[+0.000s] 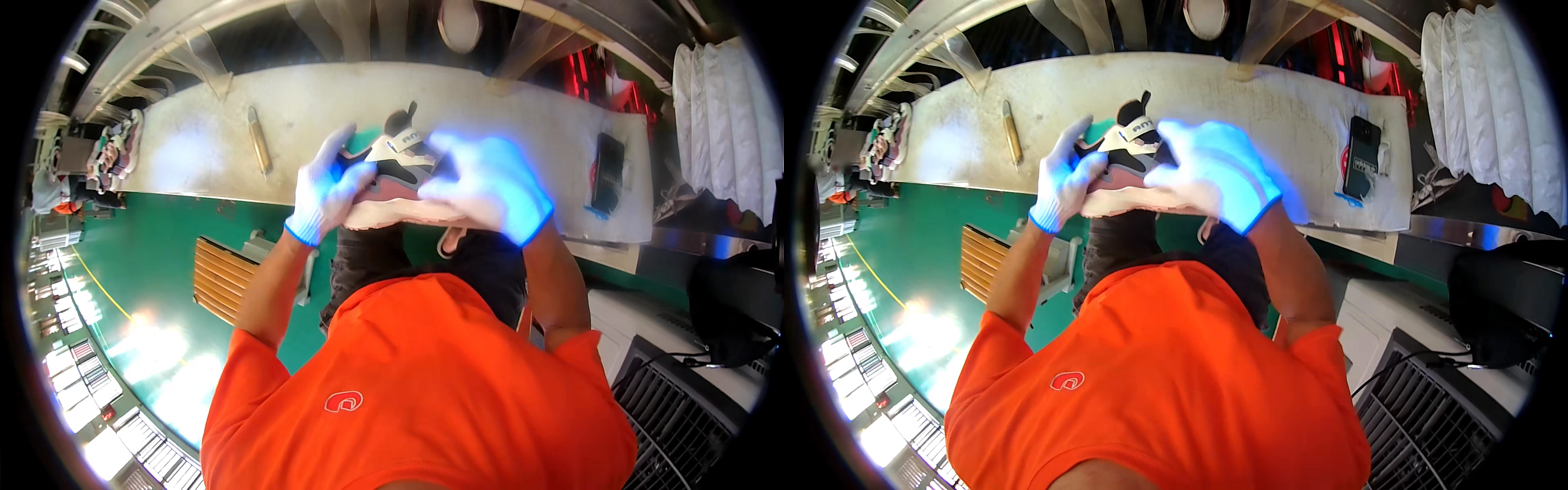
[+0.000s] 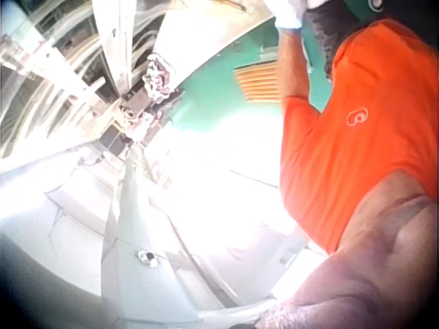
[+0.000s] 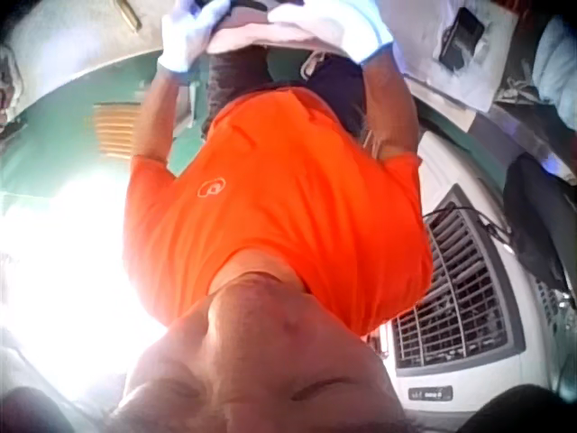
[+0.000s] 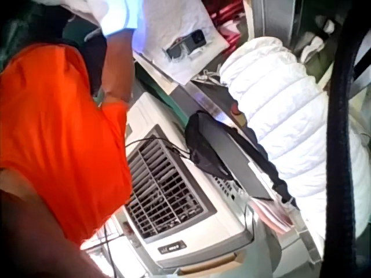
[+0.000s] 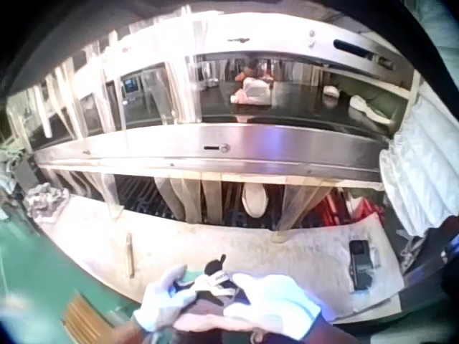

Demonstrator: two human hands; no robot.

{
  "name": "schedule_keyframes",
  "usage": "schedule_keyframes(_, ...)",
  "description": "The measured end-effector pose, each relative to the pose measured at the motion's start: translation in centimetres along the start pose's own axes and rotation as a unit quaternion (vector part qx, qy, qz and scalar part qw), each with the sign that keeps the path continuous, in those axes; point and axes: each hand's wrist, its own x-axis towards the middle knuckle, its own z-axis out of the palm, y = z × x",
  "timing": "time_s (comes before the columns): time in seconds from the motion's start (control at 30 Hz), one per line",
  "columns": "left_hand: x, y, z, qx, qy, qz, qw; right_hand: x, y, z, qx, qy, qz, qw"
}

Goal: The person cleans a white and black sneaker on a workbench using a small brush and a cloth. They scrub the shoe's upper and sole, wipe it, and rotate it to access different areas, repeating the process throughout the clip.

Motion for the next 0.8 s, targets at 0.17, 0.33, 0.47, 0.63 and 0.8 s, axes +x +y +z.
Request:
schedule_keyframes(0.17, 3.3, 1.6, -1.0, 0.371, -0.006, 0.115, 0.921, -2.2, 7.9, 2.4, 0.497, 0.286, 0.197, 0.795)
schedule_keyframes(0.33, 1.8, 8.2, 5.5, 0.304, -0.061, 0.395, 0.865, -8.2, 12.6, 9.1, 0.567, 0.404, 0.157, 0.701)
schedule_keyframes(0.47, 2.7, 9.9, 12.1, 0.439, -0.195, 0.23, 0.846, -7.3, 11.5, 8.3, 0.548, 0.365, 0.208, 0.724)
schedule_keyframes(0.63, -0.6, 16.0, 6.5, 0.179, -0.102, 0.346, 0.915, -6.9, 11.4, 5.2, 0.526, 0.242, 0.22, 0.785)
schedule_keyframes(0.8, -0.3, 9.3, -1.8, 0.292, -0.094, 0.414, 0.857, -4.8, 13.4, 1.6, 0.536, 0.145, 0.103, 0.825)
